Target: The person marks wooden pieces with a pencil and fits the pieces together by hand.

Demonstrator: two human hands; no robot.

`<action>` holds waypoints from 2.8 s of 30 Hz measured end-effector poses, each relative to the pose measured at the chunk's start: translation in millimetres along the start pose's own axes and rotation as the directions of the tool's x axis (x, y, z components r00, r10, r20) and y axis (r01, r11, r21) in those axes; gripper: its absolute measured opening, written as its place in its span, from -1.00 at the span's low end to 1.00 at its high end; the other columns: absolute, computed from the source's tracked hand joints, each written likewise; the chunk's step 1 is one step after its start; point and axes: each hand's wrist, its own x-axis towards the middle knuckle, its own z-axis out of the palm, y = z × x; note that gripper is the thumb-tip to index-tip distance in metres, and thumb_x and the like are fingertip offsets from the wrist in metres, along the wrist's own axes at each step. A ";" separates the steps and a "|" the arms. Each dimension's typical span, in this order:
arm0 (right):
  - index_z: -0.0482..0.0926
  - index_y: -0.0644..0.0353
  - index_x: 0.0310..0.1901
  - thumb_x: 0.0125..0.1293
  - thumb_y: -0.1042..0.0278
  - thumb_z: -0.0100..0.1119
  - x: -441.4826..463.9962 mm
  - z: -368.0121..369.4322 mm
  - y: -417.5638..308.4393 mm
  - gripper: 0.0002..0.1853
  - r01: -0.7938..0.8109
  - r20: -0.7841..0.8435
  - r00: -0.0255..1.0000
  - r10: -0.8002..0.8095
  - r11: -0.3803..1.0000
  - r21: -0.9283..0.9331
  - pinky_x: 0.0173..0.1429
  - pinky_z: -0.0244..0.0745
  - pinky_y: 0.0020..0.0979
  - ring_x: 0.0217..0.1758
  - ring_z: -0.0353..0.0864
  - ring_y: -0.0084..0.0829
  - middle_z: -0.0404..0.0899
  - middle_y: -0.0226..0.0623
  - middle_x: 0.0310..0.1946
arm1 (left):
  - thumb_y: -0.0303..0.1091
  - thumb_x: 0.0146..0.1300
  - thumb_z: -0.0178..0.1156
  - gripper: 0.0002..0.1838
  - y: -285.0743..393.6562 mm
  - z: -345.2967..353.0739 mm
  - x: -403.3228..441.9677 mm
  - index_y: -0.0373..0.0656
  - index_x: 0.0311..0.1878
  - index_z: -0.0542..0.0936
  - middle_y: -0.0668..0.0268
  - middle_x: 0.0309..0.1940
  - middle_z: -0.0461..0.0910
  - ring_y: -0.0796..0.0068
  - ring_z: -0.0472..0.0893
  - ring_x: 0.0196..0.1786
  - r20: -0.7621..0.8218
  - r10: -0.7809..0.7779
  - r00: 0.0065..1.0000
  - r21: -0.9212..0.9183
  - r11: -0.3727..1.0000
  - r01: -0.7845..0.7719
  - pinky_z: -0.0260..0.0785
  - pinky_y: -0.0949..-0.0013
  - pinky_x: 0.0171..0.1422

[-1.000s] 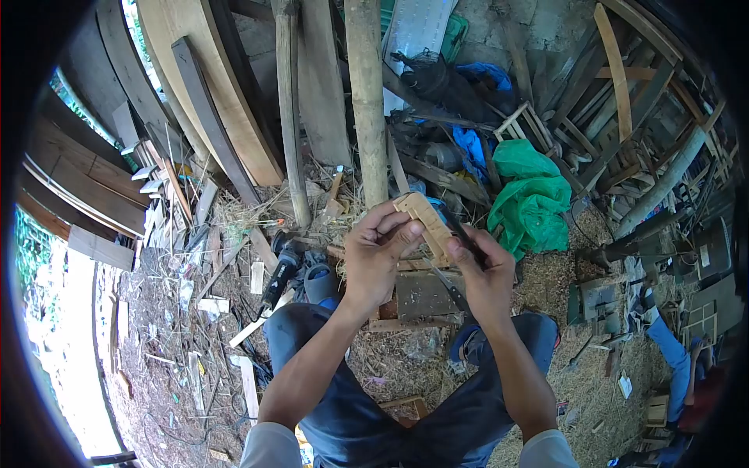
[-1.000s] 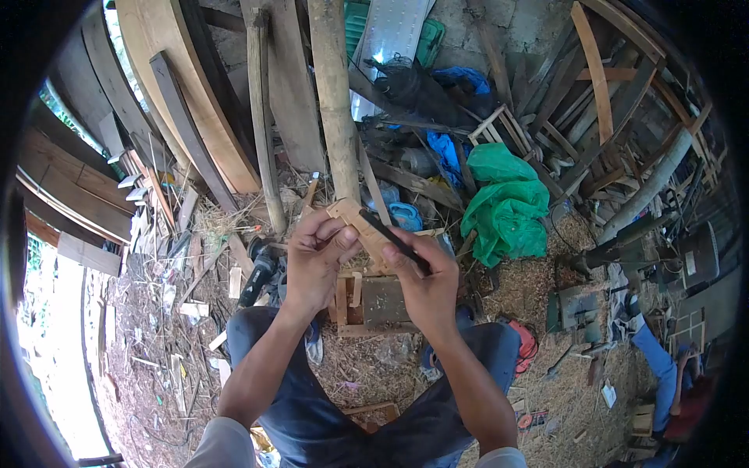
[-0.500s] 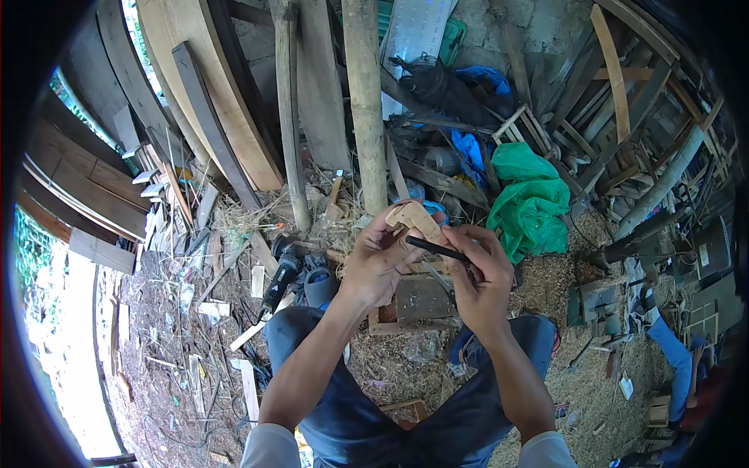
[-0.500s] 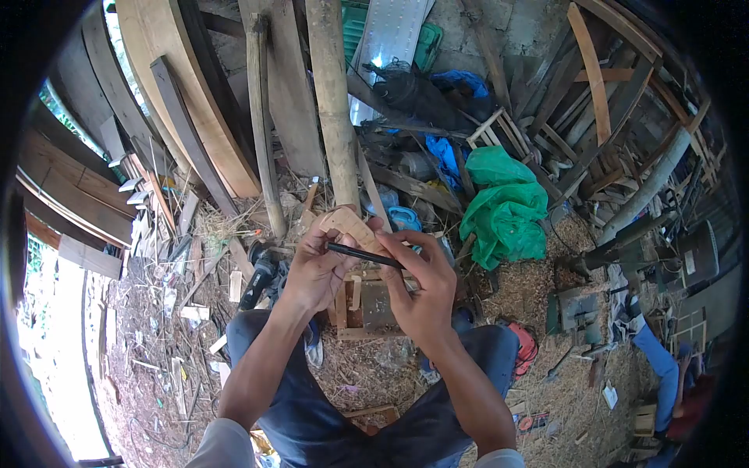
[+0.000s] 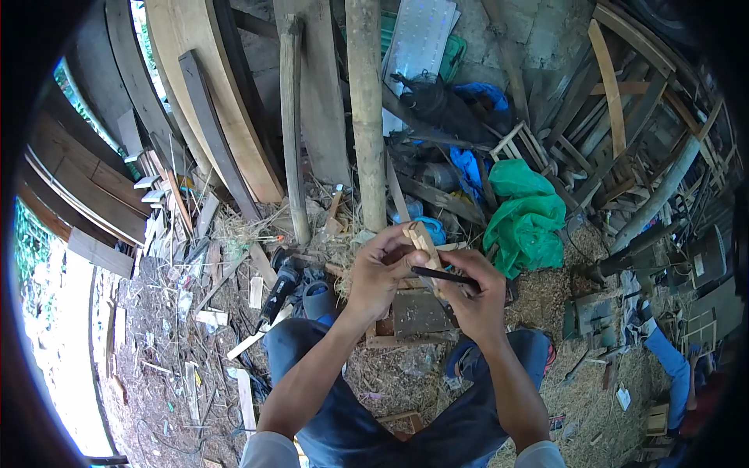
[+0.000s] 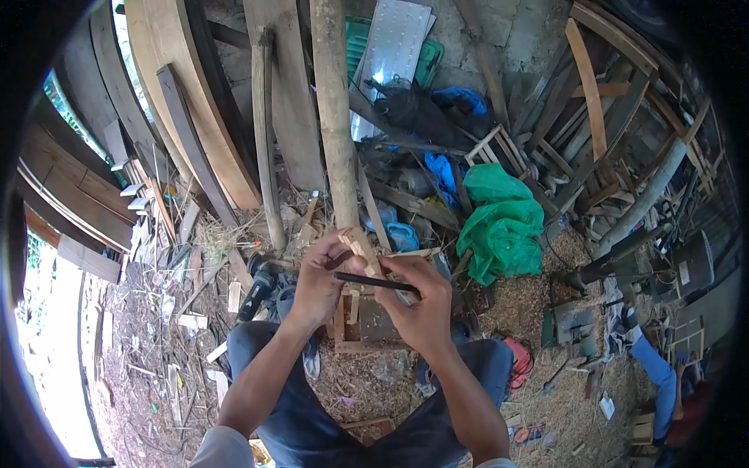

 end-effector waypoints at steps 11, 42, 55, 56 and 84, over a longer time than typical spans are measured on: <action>0.62 0.27 -0.09 0.02 0.54 0.34 3.5 1.1 9.9 -0.66 -0.010 -0.032 0.999 0.009 0.999 -0.045 -0.24 0.48 -0.47 -0.21 0.60 -0.46 0.57 -0.26 -0.24 | -0.50 0.20 0.24 -0.70 -5.3 5.9 -1.6 -0.24 0.02 0.49 0.31 -0.17 0.59 0.60 0.57 -0.16 -0.063 0.038 0.997 0.037 0.999 -0.036 0.45 0.48 -0.03; 0.51 0.39 0.00 0.36 0.27 0.11 9.3 -7.4 -10.1 -0.66 -0.349 0.045 0.932 0.360 0.854 0.386 -0.11 0.40 -0.55 -0.26 0.56 -0.63 0.64 -0.30 -0.35 | -0.49 0.25 0.19 -0.67 22.4 12.0 -6.2 -0.32 0.06 0.42 0.14 -0.08 0.57 0.40 0.61 -0.07 -0.183 0.120 0.976 0.054 0.992 -0.112 0.52 0.37 0.01; 0.56 0.34 -0.01 0.34 0.17 0.13 8.0 -14.9 -4.1 -0.63 -0.290 0.010 0.941 0.339 0.788 0.544 -0.35 0.22 -0.61 -0.45 0.39 -0.73 0.64 -0.36 -0.38 | -0.61 0.19 0.22 -0.70 16.8 10.0 -13.3 -0.39 -0.01 0.45 0.08 -0.10 0.59 0.43 0.61 -0.06 -0.129 0.342 0.931 0.329 0.900 -0.285 0.54 0.40 0.02; 0.57 0.34 -0.02 0.35 0.18 0.12 9.2 -15.4 -6.3 -0.63 -0.304 0.019 0.932 0.362 0.753 0.584 -0.43 0.09 -0.62 -0.53 0.26 -0.76 0.58 -0.45 -0.46 | -0.61 0.19 0.22 -0.71 15.7 8.5 -12.9 -0.40 -0.03 0.45 0.07 -0.11 0.60 0.42 0.62 -0.08 -0.115 0.337 0.935 0.345 0.896 -0.280 0.54 0.40 0.00; 0.59 0.37 -0.06 0.25 0.18 0.25 8.5 -15.4 5.0 -0.61 -0.284 -0.023 0.929 0.370 0.751 0.597 -0.57 -0.10 -0.59 -0.67 0.07 -0.81 0.39 -0.61 -0.60 | -0.60 0.14 0.29 -0.73 15.4 7.1 -10.4 -0.39 -0.08 0.51 0.10 -0.12 0.62 0.51 0.61 -0.07 -0.161 0.294 0.942 0.284 0.928 -0.241 0.48 0.49 0.03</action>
